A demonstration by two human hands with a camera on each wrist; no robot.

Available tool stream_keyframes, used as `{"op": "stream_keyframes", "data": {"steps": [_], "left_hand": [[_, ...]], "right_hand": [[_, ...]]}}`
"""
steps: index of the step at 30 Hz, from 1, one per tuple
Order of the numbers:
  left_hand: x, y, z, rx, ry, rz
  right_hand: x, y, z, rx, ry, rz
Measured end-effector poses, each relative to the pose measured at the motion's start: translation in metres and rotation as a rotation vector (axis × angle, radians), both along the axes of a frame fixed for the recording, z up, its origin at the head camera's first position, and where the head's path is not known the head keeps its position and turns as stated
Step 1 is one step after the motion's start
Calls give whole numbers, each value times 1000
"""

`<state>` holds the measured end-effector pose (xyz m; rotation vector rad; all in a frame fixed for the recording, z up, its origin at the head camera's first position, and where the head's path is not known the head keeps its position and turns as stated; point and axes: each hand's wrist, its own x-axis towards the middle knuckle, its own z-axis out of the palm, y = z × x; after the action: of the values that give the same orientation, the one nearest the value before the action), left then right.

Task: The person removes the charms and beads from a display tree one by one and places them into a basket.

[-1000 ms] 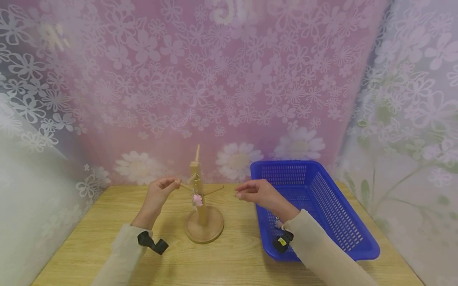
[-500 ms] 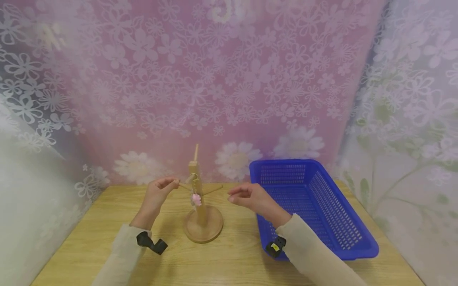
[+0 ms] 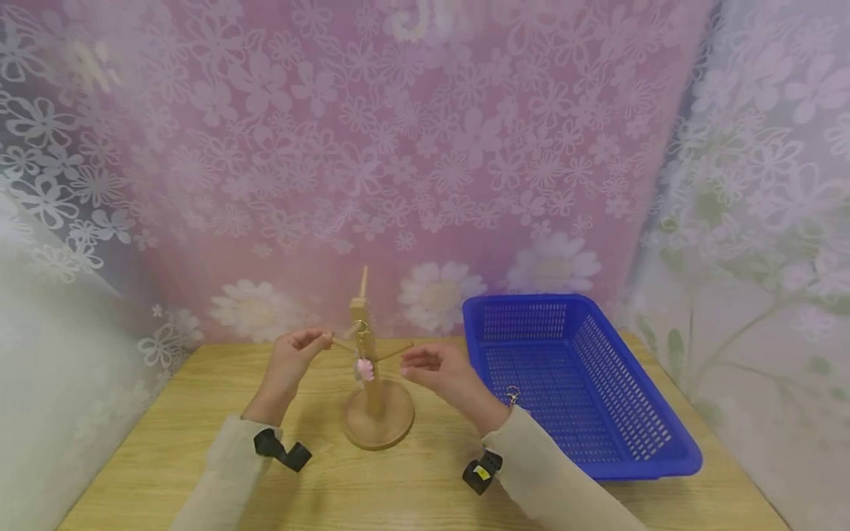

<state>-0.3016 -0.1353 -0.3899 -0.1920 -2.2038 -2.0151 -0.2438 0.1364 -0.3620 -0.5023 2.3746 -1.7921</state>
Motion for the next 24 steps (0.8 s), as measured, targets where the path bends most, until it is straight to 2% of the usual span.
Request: {"op": "stream_keyframes", "data": {"steps": [17,24], "left_hand": [[1,1,-1,0,2,18],[2,0,0,-14,3,16]], "right_hand": [[3,-24,-24,-97,-10,-110],[2,-32,-31,-99,24,-157]]}}
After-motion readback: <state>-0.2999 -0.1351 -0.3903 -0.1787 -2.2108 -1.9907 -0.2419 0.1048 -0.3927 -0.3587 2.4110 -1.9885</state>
